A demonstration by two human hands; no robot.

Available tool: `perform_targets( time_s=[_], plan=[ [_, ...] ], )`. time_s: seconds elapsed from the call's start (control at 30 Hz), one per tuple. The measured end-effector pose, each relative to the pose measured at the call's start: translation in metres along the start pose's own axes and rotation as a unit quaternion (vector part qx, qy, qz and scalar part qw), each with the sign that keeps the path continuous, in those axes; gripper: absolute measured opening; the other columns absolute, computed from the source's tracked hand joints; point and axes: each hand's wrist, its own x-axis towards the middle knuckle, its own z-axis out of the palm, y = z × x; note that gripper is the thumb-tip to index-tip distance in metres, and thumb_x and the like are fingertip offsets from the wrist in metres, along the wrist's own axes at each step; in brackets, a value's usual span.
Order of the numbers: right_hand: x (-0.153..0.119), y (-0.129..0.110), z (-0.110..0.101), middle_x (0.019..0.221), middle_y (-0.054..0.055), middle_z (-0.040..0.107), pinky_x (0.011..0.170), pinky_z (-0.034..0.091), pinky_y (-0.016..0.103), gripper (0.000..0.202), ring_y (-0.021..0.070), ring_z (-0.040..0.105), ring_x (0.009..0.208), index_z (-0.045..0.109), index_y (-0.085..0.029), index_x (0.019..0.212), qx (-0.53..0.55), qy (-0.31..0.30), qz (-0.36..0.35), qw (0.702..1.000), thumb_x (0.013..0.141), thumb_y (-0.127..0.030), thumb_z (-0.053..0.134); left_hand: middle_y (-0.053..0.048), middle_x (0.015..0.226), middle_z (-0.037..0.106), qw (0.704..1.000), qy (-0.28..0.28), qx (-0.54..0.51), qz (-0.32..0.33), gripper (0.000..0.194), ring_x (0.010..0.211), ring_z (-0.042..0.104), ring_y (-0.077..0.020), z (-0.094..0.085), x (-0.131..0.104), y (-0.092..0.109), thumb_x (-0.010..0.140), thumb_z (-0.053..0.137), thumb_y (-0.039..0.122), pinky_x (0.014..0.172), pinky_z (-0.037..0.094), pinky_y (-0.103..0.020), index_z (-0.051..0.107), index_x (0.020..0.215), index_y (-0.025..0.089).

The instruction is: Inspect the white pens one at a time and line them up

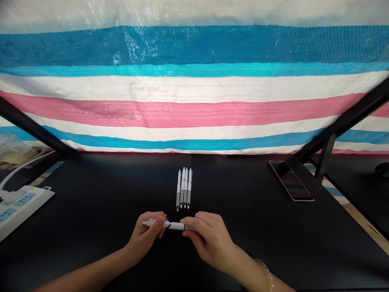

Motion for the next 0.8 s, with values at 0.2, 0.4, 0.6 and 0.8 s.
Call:
perform_targets(
  time_s=[0.2,0.4,0.6,0.8],
  plan=[
    [0.007,-0.004,-0.017,0.061,-0.003,0.053,0.045,0.026,0.020,0.022,0.0066,0.036,0.049,0.069,-0.018,0.091,0.157,-0.117,0.211,0.958,0.087,-0.038,0.059,0.006,0.049,0.032,0.994,-0.048,0.037,0.093,0.040,0.043,0.029,-0.0065,-0.004,-0.001,0.001,0.085,0.057,0.032,0.043,0.022,-0.022,0.042,0.052,0.017],
    [0.015,-0.005,-0.033,0.055,-0.005,0.038,0.048,0.025,0.021,0.040,0.0074,0.033,0.052,0.060,-0.016,0.070,0.200,-0.184,0.297,0.916,0.093,-0.044,0.045,0.005,0.047,0.035,0.993,-0.032,0.039,0.105,0.040,0.042,0.033,-0.0067,-0.002,-0.003,0.006,0.089,0.053,0.029,0.043,0.024,-0.022,0.050,0.051,0.015],
    [0.013,0.000,-0.032,0.051,-0.004,0.046,0.045,0.029,0.020,0.039,0.0073,0.040,0.045,0.058,-0.014,0.074,0.285,-0.172,0.327,0.885,0.084,-0.052,0.056,0.001,0.048,0.046,0.993,-0.015,0.033,0.109,0.039,0.043,0.041,-0.0080,-0.004,-0.003,0.007,0.089,0.054,0.032,0.044,0.030,-0.022,0.063,0.056,0.014],
    [0.010,0.008,-0.037,0.052,-0.004,0.053,0.042,0.032,0.017,0.032,0.0067,0.046,0.043,0.054,-0.016,0.075,0.334,-0.175,0.349,0.858,0.083,-0.045,0.062,0.000,0.047,0.050,0.993,-0.008,0.034,0.114,0.039,0.042,0.042,-0.0092,-0.004,-0.002,0.008,0.088,0.055,0.038,0.044,0.032,-0.023,0.068,0.059,0.015]
  ],
)
